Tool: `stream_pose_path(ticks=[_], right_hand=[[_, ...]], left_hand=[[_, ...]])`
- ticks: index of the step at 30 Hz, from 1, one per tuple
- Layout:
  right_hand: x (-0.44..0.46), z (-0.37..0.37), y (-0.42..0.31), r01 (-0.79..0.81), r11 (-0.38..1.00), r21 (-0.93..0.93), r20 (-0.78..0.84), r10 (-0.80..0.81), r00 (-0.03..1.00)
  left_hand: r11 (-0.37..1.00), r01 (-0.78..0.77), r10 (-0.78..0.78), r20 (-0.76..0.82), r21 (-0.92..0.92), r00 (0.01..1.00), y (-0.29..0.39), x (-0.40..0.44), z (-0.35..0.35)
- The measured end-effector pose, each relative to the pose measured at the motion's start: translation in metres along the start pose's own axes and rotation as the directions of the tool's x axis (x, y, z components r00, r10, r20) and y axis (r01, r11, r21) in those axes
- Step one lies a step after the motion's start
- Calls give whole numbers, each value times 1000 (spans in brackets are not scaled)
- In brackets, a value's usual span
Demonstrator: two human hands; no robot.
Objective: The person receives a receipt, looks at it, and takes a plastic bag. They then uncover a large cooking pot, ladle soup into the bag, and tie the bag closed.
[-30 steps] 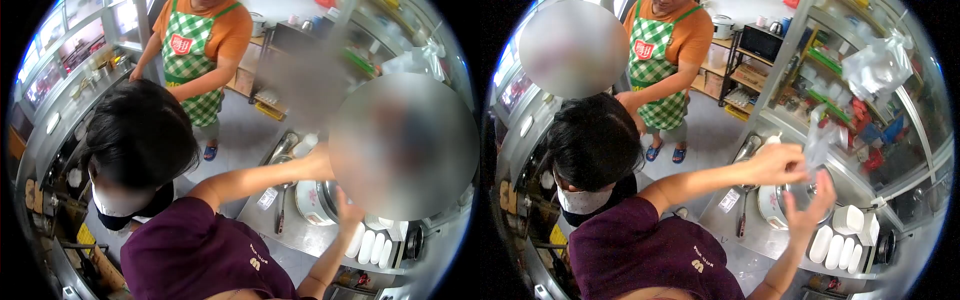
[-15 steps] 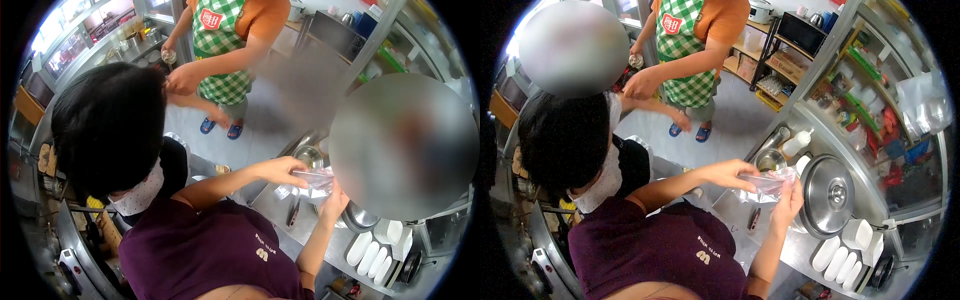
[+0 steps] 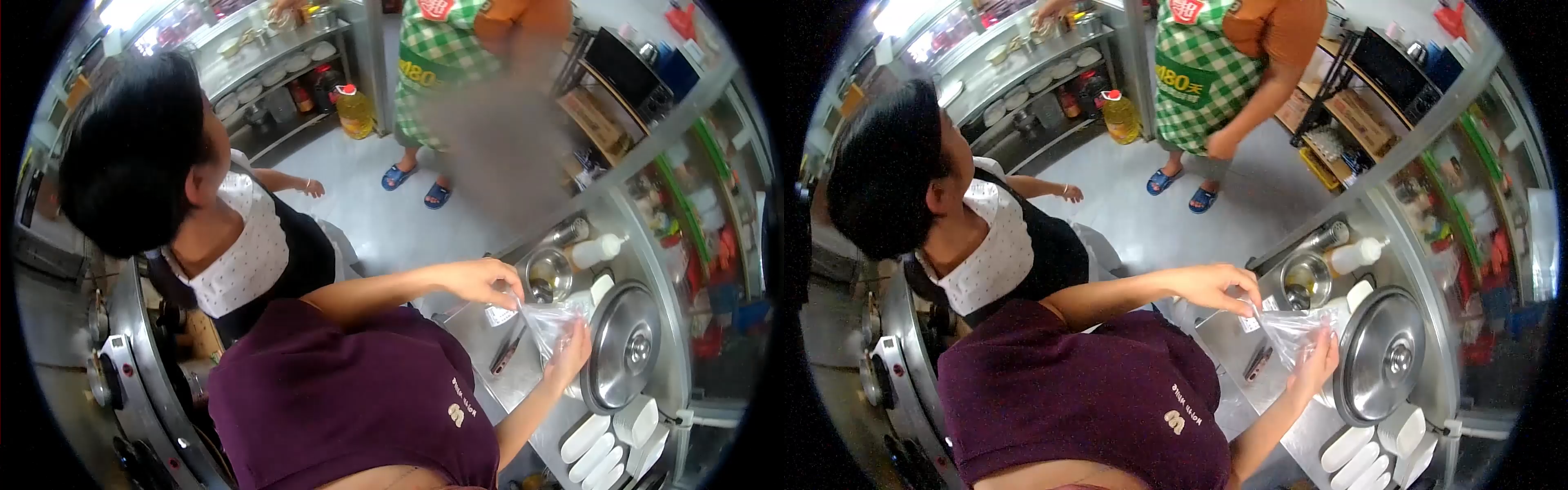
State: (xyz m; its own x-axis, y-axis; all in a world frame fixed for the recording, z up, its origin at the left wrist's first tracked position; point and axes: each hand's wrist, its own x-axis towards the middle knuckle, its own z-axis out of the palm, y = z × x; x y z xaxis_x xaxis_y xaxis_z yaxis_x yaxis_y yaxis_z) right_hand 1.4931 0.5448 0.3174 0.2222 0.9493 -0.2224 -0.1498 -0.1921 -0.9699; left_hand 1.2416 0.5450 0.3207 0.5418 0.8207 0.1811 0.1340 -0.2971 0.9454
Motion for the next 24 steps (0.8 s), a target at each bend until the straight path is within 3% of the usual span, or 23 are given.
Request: stream_pose_path(ticks=[6,9,10,11,12,13,14,15,16,18,21,24], right_hand=[[26,23,24,-73,997,22,215,67,974],[31,50,29,101,969,-225,111,-77,991],[26,62,32,256,929,-268,35,-256,966],[23,72,34,433,818,-379,81,-437,896],[22,78,36,584,660,-473,149,-593,791],[18,85,37,698,464,-546,233,-716,658],[9,91,36,604,613,-509,305,-528,793],[0,104,36,565,652,-505,358,-437,825],[-5,114,38,570,647,-506,370,-435,821],[0,121,49,607,619,-499,403,-454,795],[15,113,56,565,698,-440,480,-349,805],[22,109,61,433,867,-245,461,-289,839]], left_hand=[[985,46,-80,-201,-169,976,-13,-21,-18],[924,126,-281,-418,-362,864,-26,-25,-16],[933,218,-337,-482,-286,809,-28,-27,-19],[925,315,-381,-545,-214,747,-18,-29,-23],[899,412,-412,-608,-150,678,-9,-29,-27],[902,429,-360,-645,-55,674,-4,-29,-29],[894,446,-305,-675,40,672,1,-27,-29],[876,462,-247,-697,136,673,1,-26,-31],[944,301,-127,-687,138,715,-15,-21,-27],[949,268,-113,-616,164,779,-15,-13,-22],[946,269,-133,-536,183,834,-8,-9,-27],[935,277,-127,-521,220,844,-13,-8,-31]])
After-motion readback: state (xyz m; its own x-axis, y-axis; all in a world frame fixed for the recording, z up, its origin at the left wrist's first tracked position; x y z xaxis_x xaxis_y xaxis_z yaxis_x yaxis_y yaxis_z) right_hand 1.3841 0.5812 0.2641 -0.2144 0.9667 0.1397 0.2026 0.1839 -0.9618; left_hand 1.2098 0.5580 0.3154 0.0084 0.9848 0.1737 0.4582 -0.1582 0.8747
